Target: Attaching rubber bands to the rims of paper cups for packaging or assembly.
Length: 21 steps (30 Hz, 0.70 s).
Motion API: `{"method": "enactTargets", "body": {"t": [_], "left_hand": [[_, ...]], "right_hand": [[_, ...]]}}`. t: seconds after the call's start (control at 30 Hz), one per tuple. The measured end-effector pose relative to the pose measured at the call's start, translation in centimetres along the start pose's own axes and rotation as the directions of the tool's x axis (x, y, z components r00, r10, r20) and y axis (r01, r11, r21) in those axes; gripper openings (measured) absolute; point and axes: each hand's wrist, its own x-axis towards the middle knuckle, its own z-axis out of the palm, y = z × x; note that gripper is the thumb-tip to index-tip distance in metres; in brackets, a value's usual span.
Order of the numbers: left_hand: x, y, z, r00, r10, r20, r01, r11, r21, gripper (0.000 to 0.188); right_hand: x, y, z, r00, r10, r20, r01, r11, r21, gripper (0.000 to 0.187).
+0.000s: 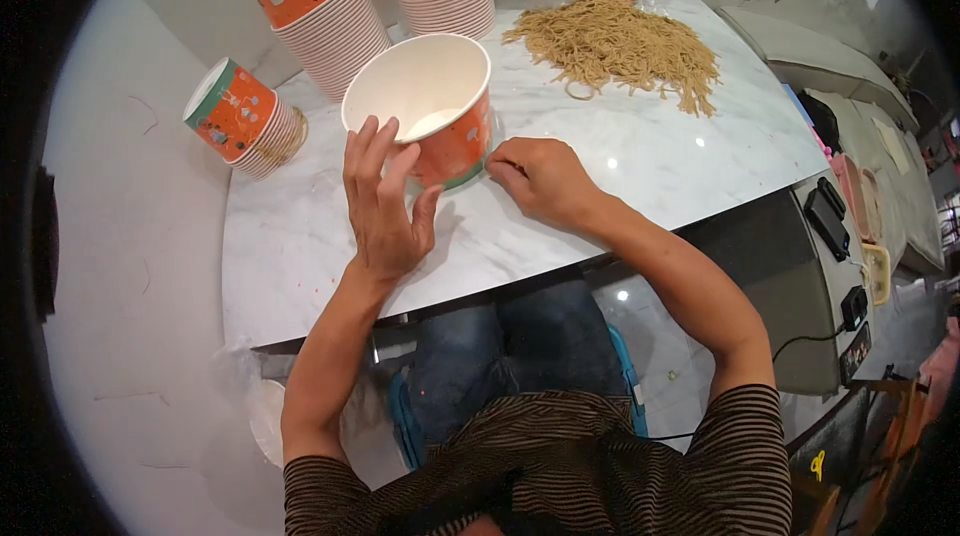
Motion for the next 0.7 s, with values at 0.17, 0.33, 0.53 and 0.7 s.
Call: {"method": "enactTargets", "body": {"t": [0.17,0.33,0.53,0.7], "left_hand": [[-0.3,0.6,-0.3,0.998,0.027,0.048,-0.025,0.998,-0.053,0.054],[-0.1,1.0,-0.6,0.998,0.027,0.061,-0.022,0.997,-0.081,0.053],[-0.1,1.6,-0.2,0.997,0.064,0.032,-0.061,0.994,-0.092,0.04],[-0.3,2.4,-0.2,0.982,0.168,0.088,-0.155,0.978,-0.141,0.032]], "right_hand": [[2.1,4.4,-4.2,0.961,0.276,-0.011,-0.276,0.961,0.014,0.016],[7.1,11.2,-10.5,0.907,0.318,-0.277,-0.383,0.896,-0.224,0.03],[10.3,14.6,-11.9,0.949,0.231,-0.213,-0.299,0.873,-0.385,0.036],[9.8,15.0,-12.1,0.893,0.398,-0.212,-0.433,0.889,-0.153,0.026]]}}
